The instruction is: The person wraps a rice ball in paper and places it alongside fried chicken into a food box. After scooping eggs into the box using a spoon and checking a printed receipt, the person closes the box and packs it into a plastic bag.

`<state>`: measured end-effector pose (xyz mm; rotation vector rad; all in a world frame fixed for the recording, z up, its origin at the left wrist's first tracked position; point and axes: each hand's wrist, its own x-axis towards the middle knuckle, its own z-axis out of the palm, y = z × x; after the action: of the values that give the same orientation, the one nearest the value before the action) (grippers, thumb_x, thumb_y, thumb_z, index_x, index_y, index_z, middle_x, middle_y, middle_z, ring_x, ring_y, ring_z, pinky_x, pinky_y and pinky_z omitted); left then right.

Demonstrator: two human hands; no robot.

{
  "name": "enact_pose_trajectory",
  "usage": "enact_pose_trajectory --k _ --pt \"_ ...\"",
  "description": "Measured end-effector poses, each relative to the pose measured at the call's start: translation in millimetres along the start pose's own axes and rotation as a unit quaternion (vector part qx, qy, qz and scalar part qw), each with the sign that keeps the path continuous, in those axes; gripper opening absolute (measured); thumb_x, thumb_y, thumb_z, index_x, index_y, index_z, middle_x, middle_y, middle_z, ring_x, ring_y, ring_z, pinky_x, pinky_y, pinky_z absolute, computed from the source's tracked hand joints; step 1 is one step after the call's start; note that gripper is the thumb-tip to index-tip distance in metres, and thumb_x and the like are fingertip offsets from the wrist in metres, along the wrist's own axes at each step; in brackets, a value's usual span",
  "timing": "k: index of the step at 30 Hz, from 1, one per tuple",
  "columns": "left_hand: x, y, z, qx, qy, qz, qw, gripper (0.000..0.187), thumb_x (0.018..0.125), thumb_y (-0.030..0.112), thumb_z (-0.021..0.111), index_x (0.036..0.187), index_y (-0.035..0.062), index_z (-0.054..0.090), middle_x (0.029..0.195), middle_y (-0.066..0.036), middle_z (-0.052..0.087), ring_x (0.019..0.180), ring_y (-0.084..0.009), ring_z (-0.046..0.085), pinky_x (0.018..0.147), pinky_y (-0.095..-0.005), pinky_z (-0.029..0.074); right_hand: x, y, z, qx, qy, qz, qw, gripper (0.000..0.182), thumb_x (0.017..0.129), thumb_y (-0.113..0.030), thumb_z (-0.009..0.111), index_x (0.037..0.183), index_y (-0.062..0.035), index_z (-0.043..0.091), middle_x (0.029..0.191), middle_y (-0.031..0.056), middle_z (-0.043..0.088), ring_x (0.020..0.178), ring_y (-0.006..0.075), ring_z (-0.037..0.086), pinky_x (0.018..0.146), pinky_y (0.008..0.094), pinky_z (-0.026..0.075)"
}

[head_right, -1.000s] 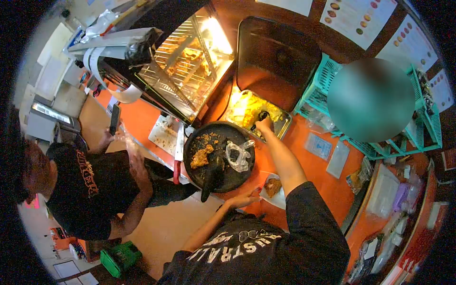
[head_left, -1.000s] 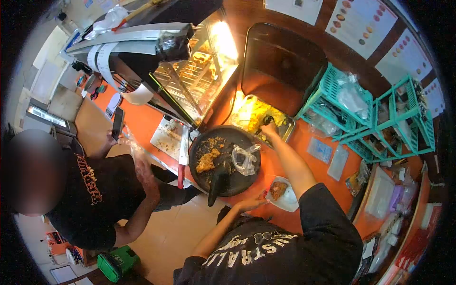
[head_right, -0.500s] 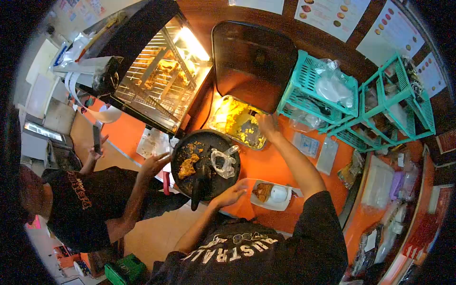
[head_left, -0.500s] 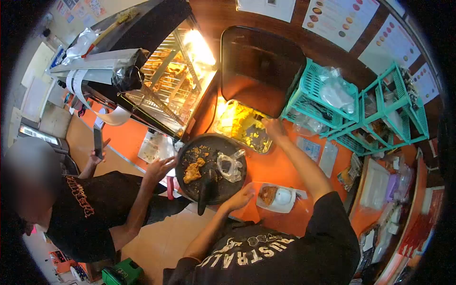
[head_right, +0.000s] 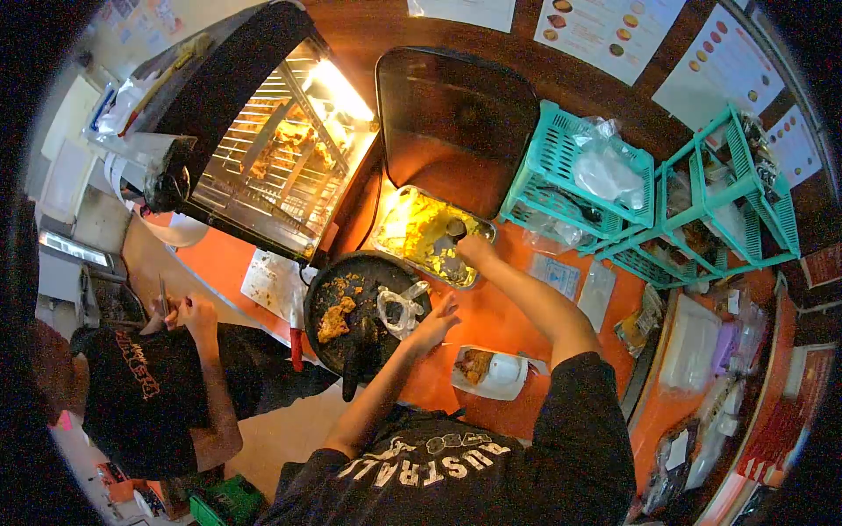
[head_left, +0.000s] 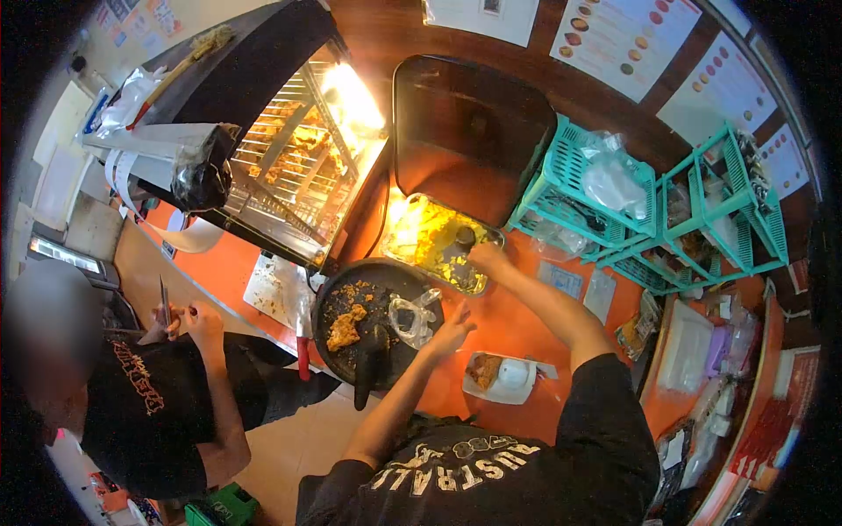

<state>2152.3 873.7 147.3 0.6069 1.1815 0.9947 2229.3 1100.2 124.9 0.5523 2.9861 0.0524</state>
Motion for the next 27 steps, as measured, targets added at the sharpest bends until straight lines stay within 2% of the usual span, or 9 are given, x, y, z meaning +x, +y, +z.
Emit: enact_pose_trajectory --k 4,6,8,10,12,16,20,26,27 --pt "11 13 3 -0.123 -0.042 -0.041 0.991 0.086 0.09 0.006 0.052 0.152 0.0054 -0.009 0.159 -0.018 -0.006 0.146 -0.0257 0.014 0.113 -0.0357 0.027 -14 -12 -31 -0.004 -0.016 -0.069 0.997 0.012 0.069 -0.013 0.062 0.065 -0.005 0.07 0.072 0.0149 0.069 0.063 0.0297 0.069 0.054 0.0411 0.055" --pt "19 12 7 -0.026 0.013 -0.029 0.999 0.084 0.092 0.007 0.049 0.15 0.0023 -0.012 0.159 -0.018 -0.009 0.146 -0.0266 0.013 0.114 -0.036 0.025 -13 -10 -40 -0.027 -0.024 -0.076 0.996 0.015 0.072 -0.013 0.059 0.074 -0.0017 0.068 0.071 0.0146 0.068 0.063 0.0282 0.069 0.053 0.0395 0.055" --pt "23 6 11 0.046 0.032 -0.012 0.998 0.084 0.093 0.008 0.048 0.149 -0.0001 -0.013 0.159 -0.018 -0.01 0.146 -0.027 0.011 0.114 -0.0358 0.024 -5 -9 -45 -0.017 0.083 0.009 0.996 0.018 0.075 -0.012 0.057 0.085 0.0007 0.065 0.067 0.0139 0.066 0.064 0.0261 0.069 0.052 0.0369 0.054" --pt "36 -9 12 0.124 0.049 0.007 0.991 0.083 0.093 0.01 0.048 0.148 -0.0024 -0.013 0.159 -0.018 -0.011 0.146 -0.0273 0.009 0.114 -0.0355 0.023 6 4 -51 -0.103 0.088 -0.034 0.99 0.021 0.077 -0.011 0.057 0.093 0.0016 0.062 0.066 0.012 0.064 0.061 0.0245 0.069 0.049 0.0351 0.054" --pt "41 -19 14 0.034 0.025 0.083 0.996 0.086 0.089 0.013 0.048 0.145 -0.0099 -0.013 0.155 -0.026 -0.017 0.145 -0.0314 -0.018 0.118 -0.0357 -0.003 14 16 -45 -0.119 0.071 -0.009 0.99 0.022 0.076 -0.011 0.058 0.093 0.0027 0.062 0.066 0.0116 0.063 0.057 0.0242 0.068 0.045 0.0357 0.053" --pt "39 -11 14 0.045 0.021 0.056 0.997 0.088 0.088 0.013 0.051 0.145 -0.0112 -0.013 0.155 -0.028 -0.016 0.145 -0.0319 -0.016 0.118 -0.0358 -0.002 9 28 -24 -0.121 0.034 -0.013 0.992 0.01 0.074 -0.01 0.062 0.071 -0.0059 0.07 0.076 0.014 0.063 0.064 0.0246 0.067 0.049 0.0377 0.052" --pt "50 -31 11 0.048 -0.002 0.067 0.997 0.088 0.088 0.012 0.05 0.145 -0.0109 -0.013 0.155 -0.027 -0.015 0.145 -0.0313 -0.015 0.118 -0.0334 -0.001 1 19 -15 -0.09 0.005 0.031 0.995 0.011 0.074 -0.01 0.06 0.07 -0.0064 0.07 0.073 0.0119 0.065 0.069 0.0269 0.068 0.053 0.0388 0.054" --pt "79 -75 1 -0.031 -0.018 0.093 0.995 0.089 0.087 0.012 0.052 0.144 -0.0117 -0.013 0.155 -0.025 -0.018 0.144 -0.0291 -0.019 0.117 -0.0319 -0.004 0 19 -4 0.019 0.031 -0.012 0.999 0.008 0.07 -0.01 0.063 0.067 -0.0058 0.069 0.075 0.017 0.066 0.071 0.0334 0.068 0.058 0.0432 0.055" --pt "75 -69 3 0.083 0.032 0.099 0.991 0.086 0.088 0.005 0.051 0.148 -0.0033 -0.01 0.144 -0.018 0.015 0.118 -0.021 0.016 0.094 -0.0276 0.02 -3 18 -2 0.042 0.012 -0.001 0.999 0.01 0.073 -0.012 0.059 0.07 -0.005 0.066 0.074 0.0172 0.066 0.069 0.0349 0.068 0.057 0.0452 0.054"
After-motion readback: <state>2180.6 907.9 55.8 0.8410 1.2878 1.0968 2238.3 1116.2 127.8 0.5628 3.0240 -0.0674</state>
